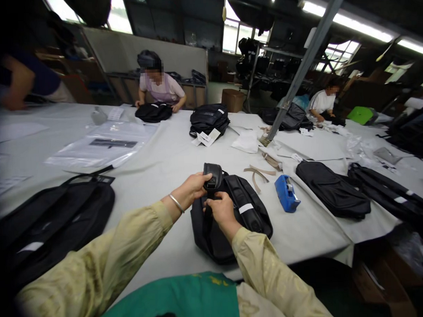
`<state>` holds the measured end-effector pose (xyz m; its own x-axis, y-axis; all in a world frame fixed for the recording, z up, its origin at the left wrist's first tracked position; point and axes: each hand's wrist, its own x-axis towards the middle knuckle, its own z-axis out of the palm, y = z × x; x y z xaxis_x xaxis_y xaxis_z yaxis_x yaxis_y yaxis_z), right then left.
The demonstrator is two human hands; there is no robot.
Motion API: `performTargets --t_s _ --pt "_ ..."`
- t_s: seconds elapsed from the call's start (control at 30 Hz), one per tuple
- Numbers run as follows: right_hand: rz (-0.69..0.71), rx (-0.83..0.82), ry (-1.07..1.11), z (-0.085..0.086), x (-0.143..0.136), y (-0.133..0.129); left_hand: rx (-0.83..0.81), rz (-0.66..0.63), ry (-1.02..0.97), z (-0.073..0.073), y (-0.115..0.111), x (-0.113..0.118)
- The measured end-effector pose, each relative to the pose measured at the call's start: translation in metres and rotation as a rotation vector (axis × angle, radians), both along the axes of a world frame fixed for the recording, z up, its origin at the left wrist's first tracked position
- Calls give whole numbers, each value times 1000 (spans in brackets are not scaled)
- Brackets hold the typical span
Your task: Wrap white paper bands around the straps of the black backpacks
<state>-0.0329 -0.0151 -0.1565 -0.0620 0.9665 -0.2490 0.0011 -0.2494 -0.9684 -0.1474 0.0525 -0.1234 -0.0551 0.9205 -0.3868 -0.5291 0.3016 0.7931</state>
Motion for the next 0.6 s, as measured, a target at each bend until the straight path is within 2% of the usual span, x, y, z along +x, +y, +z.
performTargets --t_s 0.23,0.37,0.5,0.6 --pt "58 -47 -14 5 1 11 16 -12 69 1 0 6" --pt "95 -60 -68 -2 4 17 13 -22 131 1 6 4" --pt "78 50 -362 -15 4 23 73 3 210 7 17 2" --pt "33 78 -593 -28 4 23 137 -1 300 12 15 -2"
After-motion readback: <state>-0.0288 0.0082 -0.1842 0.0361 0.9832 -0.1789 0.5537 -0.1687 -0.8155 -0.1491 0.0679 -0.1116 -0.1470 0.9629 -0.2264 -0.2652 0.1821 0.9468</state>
